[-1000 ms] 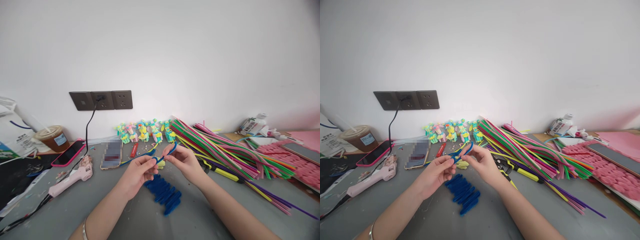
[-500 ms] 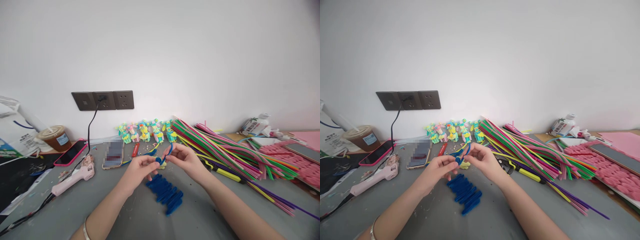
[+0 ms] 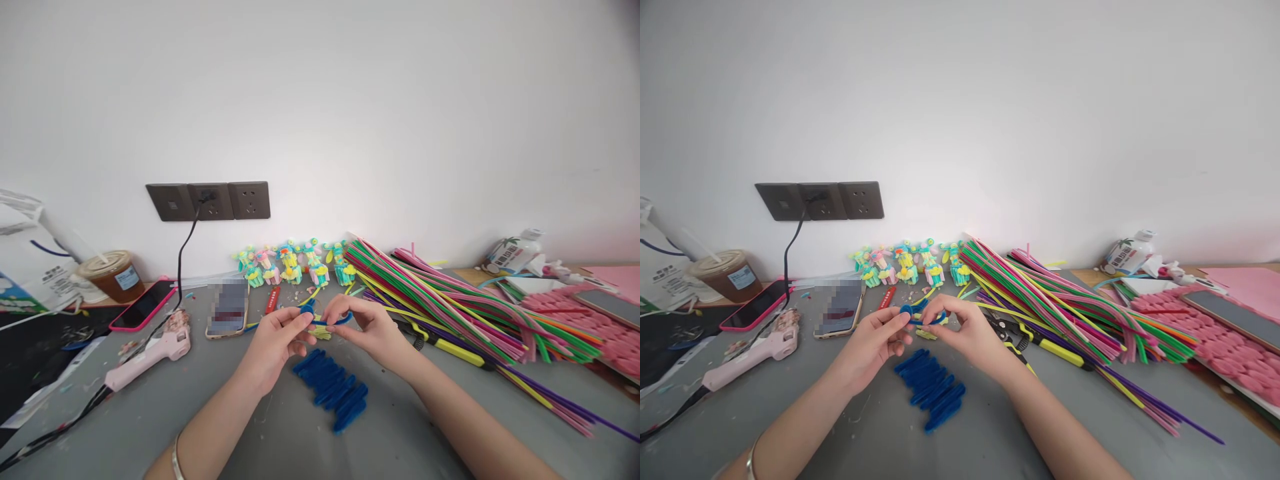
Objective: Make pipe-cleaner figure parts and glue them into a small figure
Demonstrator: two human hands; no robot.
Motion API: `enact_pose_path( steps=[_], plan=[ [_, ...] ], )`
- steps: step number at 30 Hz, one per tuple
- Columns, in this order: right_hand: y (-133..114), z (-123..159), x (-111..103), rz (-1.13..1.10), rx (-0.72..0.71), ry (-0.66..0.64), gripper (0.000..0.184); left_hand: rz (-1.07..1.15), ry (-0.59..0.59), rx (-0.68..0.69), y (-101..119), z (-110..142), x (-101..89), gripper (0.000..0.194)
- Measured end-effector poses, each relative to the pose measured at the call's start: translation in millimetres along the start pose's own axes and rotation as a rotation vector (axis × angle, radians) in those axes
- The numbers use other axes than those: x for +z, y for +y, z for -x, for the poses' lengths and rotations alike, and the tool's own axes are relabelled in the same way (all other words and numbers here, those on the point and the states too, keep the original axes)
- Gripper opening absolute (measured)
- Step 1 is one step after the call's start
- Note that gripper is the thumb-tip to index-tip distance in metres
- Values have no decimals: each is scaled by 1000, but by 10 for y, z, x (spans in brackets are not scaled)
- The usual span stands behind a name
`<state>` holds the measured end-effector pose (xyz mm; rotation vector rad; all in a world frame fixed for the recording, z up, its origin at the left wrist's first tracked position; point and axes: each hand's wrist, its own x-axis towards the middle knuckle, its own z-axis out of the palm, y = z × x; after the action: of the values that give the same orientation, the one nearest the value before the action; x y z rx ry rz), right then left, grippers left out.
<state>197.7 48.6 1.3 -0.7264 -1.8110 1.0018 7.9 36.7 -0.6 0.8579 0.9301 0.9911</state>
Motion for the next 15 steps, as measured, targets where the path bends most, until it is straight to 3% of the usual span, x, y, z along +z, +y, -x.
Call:
enact_pose_path(
  steps=[5,9,15],
  plan=[
    [-32,-19,-95,-91,91,-44,13,-155,-111,-4,42,22,6,30],
    [-36,9,-164,-187,236,-220,20,-373,-279,-18,33,48,-12,28],
    [-45,58,-146,-133,345,-476,19,-579,-474,-184,-31,90,-41,29]
  ],
)
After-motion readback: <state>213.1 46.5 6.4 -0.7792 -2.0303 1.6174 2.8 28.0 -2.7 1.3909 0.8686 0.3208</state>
